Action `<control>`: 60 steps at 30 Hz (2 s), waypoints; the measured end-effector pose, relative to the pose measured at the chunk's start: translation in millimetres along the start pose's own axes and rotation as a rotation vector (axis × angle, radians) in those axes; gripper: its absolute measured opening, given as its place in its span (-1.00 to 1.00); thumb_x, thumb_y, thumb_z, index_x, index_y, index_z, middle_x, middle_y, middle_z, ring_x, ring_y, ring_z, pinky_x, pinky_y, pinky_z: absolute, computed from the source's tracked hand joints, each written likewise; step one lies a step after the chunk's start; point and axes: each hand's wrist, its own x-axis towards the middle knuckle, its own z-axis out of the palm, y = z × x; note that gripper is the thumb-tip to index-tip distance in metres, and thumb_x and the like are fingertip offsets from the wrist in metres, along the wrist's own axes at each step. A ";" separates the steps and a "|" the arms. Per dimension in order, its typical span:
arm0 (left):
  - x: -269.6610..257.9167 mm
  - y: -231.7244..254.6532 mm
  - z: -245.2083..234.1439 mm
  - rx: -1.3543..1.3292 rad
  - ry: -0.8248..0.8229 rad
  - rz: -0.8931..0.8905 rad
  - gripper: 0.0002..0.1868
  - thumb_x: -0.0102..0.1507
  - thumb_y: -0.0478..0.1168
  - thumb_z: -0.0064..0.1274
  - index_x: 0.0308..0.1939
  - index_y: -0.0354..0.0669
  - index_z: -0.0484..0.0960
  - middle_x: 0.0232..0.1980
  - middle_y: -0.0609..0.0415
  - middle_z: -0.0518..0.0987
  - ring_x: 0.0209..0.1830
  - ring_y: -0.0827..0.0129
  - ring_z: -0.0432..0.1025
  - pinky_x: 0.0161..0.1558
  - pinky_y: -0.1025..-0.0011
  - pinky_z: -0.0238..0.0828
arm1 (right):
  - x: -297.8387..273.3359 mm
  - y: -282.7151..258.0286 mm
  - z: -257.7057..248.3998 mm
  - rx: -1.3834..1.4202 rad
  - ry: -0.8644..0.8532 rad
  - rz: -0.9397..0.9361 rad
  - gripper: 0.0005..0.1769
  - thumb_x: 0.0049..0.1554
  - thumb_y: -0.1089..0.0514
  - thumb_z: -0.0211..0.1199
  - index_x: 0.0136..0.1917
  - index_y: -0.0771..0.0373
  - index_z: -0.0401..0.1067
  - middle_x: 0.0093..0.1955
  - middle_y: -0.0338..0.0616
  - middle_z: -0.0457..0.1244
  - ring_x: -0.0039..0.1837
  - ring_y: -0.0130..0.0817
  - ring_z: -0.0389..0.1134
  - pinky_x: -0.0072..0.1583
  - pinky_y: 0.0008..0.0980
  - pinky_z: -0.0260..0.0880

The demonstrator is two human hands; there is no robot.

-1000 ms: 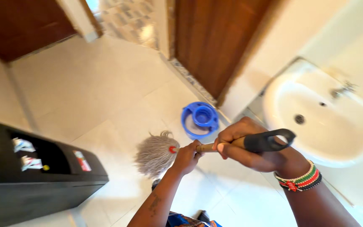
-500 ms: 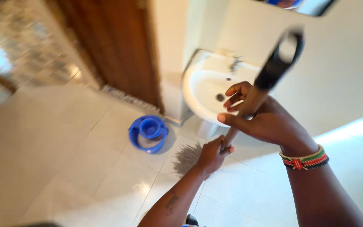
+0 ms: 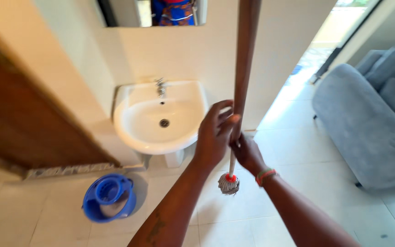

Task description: The person mops a tiled hallway and wash area using a mop and a blue bucket filled with soapy water.

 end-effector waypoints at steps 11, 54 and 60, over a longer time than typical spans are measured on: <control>-53.7 -132.9 56.0 0.260 -0.273 -0.401 -0.61 0.28 -0.10 0.11 0.15 -0.13 0.54 0.14 -0.03 0.64 0.14 0.25 0.60 0.04 0.33 0.57 | 39.9 -4.2 -134.6 0.182 0.359 -0.254 -0.74 0.21 0.24 0.29 0.14 0.34 0.36 -0.08 -0.06 0.37 -0.06 -0.16 0.47 -0.09 -0.23 0.49; -169.3 -119.1 -185.1 0.150 0.285 -0.494 -0.53 0.22 0.04 0.24 0.03 -0.22 0.60 -0.02 0.04 0.69 -0.03 0.32 0.61 -0.01 0.39 0.53 | -31.4 -291.2 3.7 0.255 -0.383 -0.542 -0.55 0.00 0.25 0.44 0.11 0.26 0.33 -0.14 -0.19 0.45 -0.09 -0.27 0.55 -0.06 -0.33 0.57; -198.6 -79.8 -257.4 0.235 0.487 -0.337 -0.48 0.18 0.05 0.26 0.00 -0.31 0.63 -0.09 0.01 0.71 -0.05 0.32 0.62 -0.03 0.39 0.53 | -45.1 -384.0 25.5 0.317 -0.392 -0.649 -0.53 -0.02 0.25 0.45 0.13 0.28 0.35 -0.14 -0.15 0.44 -0.09 -0.34 0.55 -0.03 -0.36 0.54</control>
